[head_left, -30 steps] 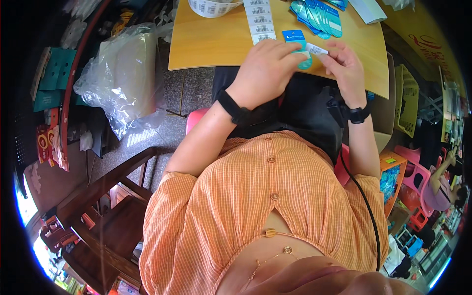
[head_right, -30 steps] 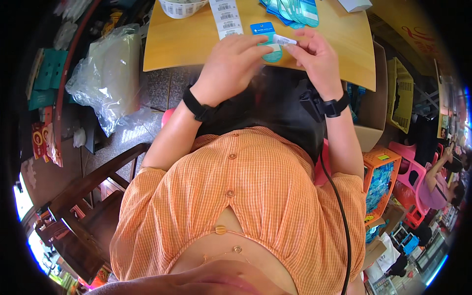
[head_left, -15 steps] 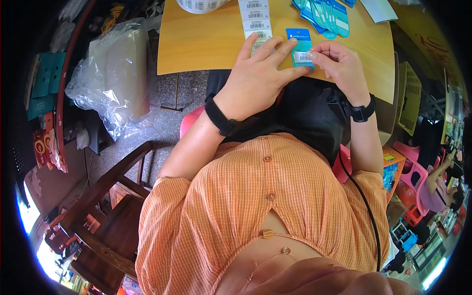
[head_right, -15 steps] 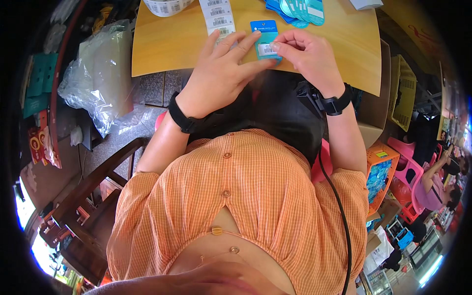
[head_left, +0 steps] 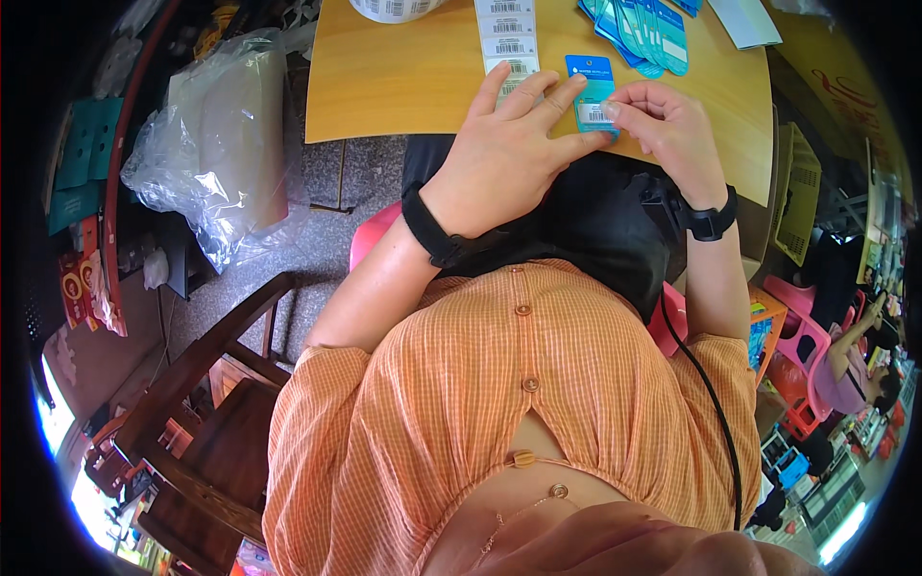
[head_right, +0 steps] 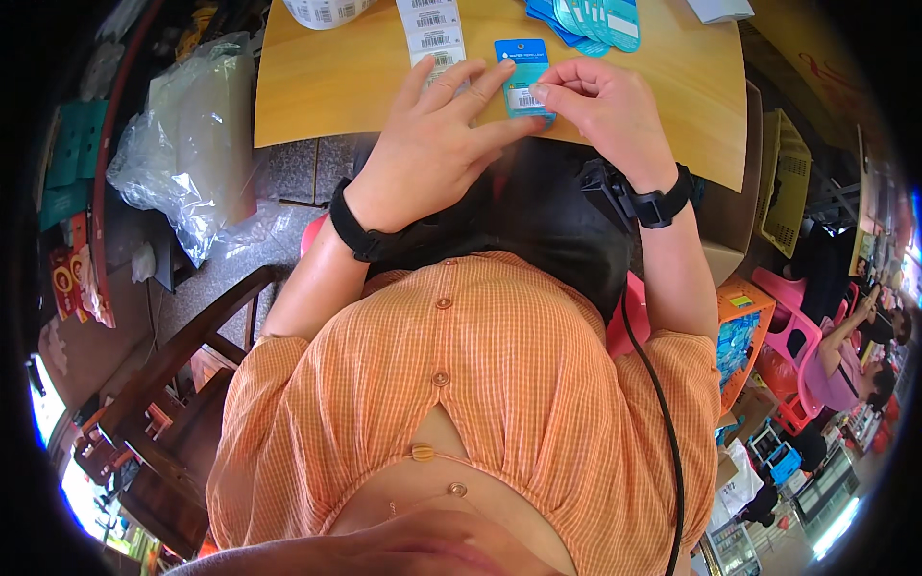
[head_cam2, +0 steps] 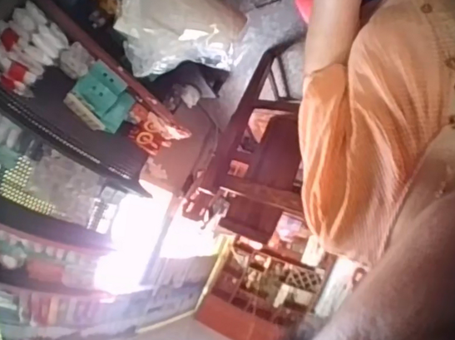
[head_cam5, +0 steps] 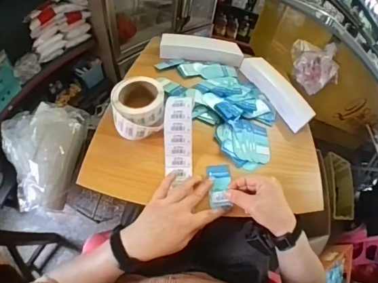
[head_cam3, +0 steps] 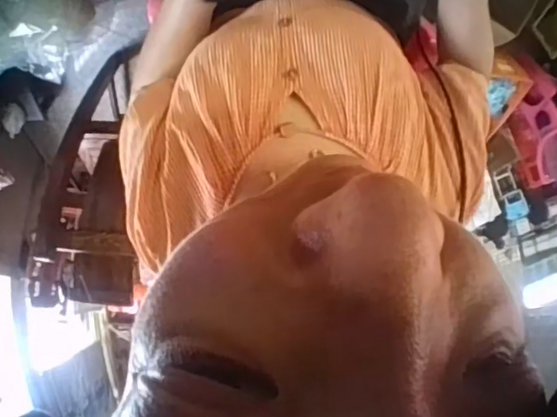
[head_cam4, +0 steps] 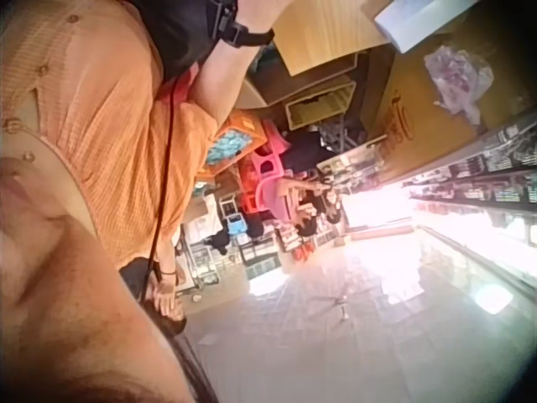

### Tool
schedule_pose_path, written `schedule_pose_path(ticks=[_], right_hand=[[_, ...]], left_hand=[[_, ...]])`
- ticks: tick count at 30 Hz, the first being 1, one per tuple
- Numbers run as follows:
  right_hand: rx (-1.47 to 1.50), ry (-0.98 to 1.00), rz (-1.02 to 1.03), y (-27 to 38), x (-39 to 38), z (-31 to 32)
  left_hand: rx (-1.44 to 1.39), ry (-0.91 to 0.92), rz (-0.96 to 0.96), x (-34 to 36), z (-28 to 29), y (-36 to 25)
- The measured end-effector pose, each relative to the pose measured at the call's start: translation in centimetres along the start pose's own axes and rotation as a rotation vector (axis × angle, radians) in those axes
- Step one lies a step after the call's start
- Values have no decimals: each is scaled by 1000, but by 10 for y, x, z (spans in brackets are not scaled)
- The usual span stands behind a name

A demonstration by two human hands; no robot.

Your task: Apply small white labels to blue product packets on a workbench.

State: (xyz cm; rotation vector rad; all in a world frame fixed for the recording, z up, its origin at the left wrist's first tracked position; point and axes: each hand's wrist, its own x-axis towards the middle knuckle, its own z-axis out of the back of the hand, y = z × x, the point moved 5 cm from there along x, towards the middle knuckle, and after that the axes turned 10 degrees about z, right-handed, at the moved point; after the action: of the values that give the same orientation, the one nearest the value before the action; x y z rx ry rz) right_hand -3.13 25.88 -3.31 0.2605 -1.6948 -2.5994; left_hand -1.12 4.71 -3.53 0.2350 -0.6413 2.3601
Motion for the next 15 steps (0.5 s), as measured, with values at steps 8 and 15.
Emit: schedule_pose_path(ticks=[8,15], right_hand=[[-117,-34,48,-1,-1,-2],[-196,-45,183,0,0,-9]], left_hand=[[-10,9,7,0,0,0],[-71,23,35,2,1,2]])
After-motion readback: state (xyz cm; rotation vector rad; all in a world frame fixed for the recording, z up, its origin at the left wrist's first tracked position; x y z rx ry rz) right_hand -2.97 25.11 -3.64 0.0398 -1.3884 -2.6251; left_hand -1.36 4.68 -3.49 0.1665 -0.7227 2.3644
